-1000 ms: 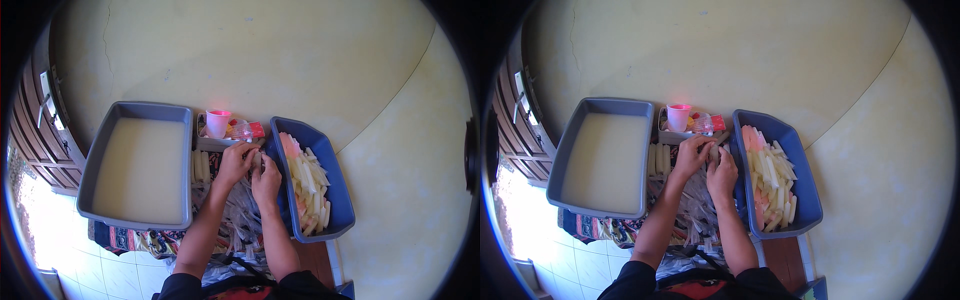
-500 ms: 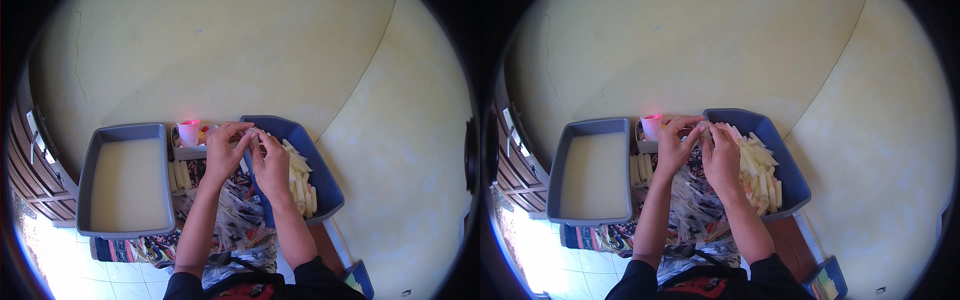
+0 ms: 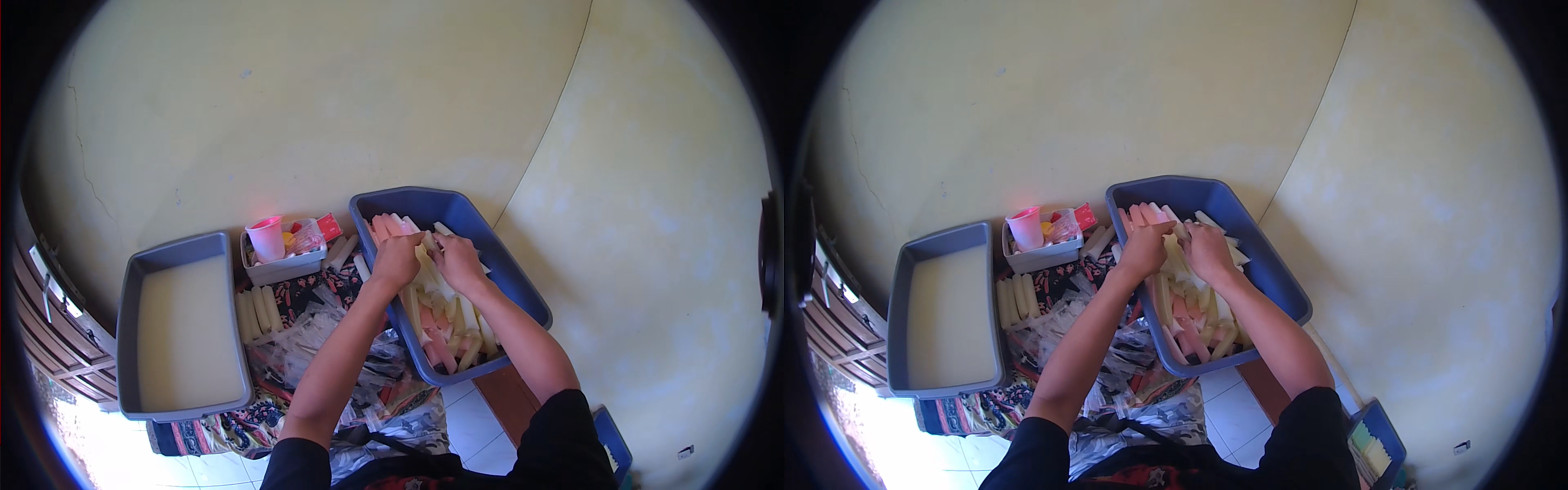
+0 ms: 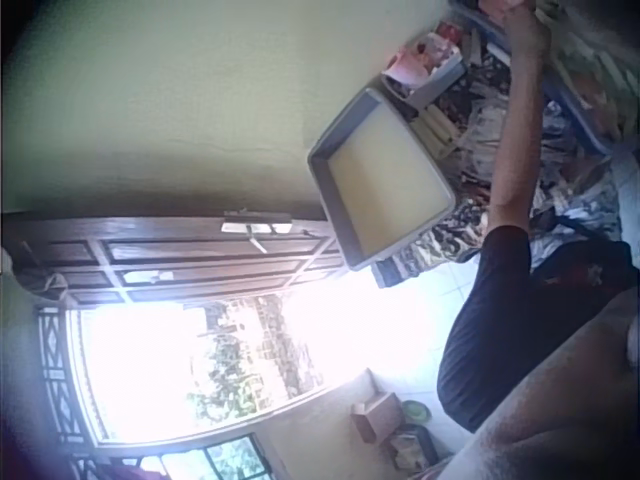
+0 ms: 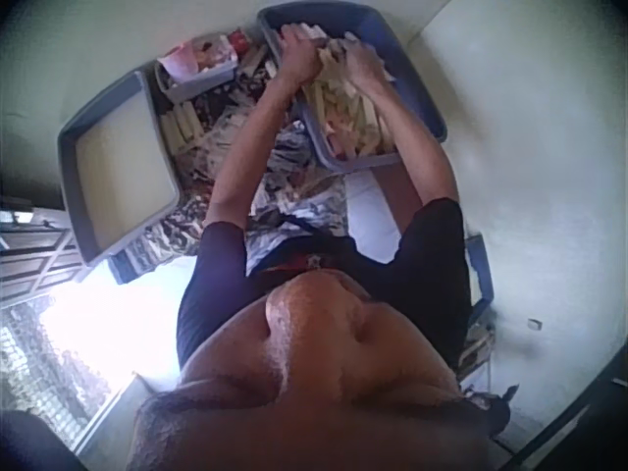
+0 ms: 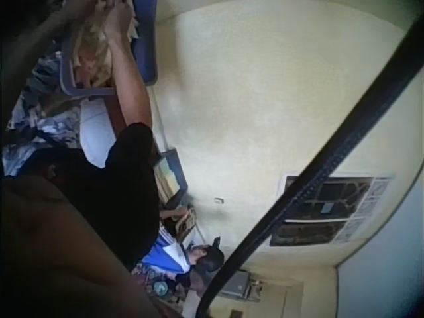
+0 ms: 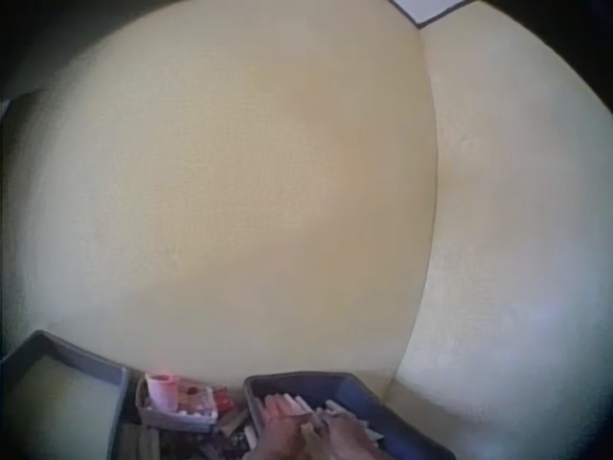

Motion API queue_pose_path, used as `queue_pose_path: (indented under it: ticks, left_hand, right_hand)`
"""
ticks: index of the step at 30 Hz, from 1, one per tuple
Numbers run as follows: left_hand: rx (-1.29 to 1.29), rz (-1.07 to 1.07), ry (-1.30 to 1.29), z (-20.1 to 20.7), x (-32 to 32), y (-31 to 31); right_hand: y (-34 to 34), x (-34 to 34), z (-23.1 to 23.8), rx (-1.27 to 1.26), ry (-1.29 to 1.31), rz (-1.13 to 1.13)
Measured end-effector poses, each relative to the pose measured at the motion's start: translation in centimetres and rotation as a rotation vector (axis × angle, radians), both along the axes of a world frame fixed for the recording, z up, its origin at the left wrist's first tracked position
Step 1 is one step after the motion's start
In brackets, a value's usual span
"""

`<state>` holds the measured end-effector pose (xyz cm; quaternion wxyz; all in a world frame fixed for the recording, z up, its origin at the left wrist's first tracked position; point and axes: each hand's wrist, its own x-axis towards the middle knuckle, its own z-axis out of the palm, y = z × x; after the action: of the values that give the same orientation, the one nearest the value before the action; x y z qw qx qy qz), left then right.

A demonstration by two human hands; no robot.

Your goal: The person organizes sticks of packaged frozen snacks by hand into a container, moving them one by one from another bin and aligning them.

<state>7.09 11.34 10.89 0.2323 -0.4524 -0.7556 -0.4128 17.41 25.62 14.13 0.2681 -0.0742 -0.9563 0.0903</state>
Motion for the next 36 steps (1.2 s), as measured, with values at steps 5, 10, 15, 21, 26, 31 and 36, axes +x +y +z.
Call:
queue_pose_path:
  ticks: [5,10,15,21,26,31,36]
  left_hand:
    - [-0.311,-0.029,-0.183,-0.1,0.0,-0.2]
    - [-0.306,-0.052,-0.112,-0.5,0.4,-0.4]
    - [-0.322,-0.033,-0.076,-0.6,0.6,-0.2]
    - [-0.258,-0.072,-0.101,-0.3,0.8,-0.9]
    - [-0.270,-0.075,-0.111,-0.3,1.1,-1.2]
    - [-0.290,-0.072,-0.096,-0.6,0.9,-1.4]
    - [-0.288,-0.055,-0.082,-0.7,1.2,-1.6]
  right_hand:
    - [0.8,-1.1,-2.6,-0.143,-0.003,-0.015]
    - [1.2,-0.4,-2.2,-0.204,-0.080,-0.035]
    - [1.5,0.2,-2.5,-0.125,-0.053,-0.031]
    - [0.4,2.0,-0.2,-0.263,-0.125,-0.062]
    - [-0.1,3.7,0.0,-0.130,-0.207,-0.048]
    - [-0.8,3.6,-0.6,-0.097,-0.217,-0.016]
    - [-0.6,3.3,-0.6,-0.119,-0.216,0.052]
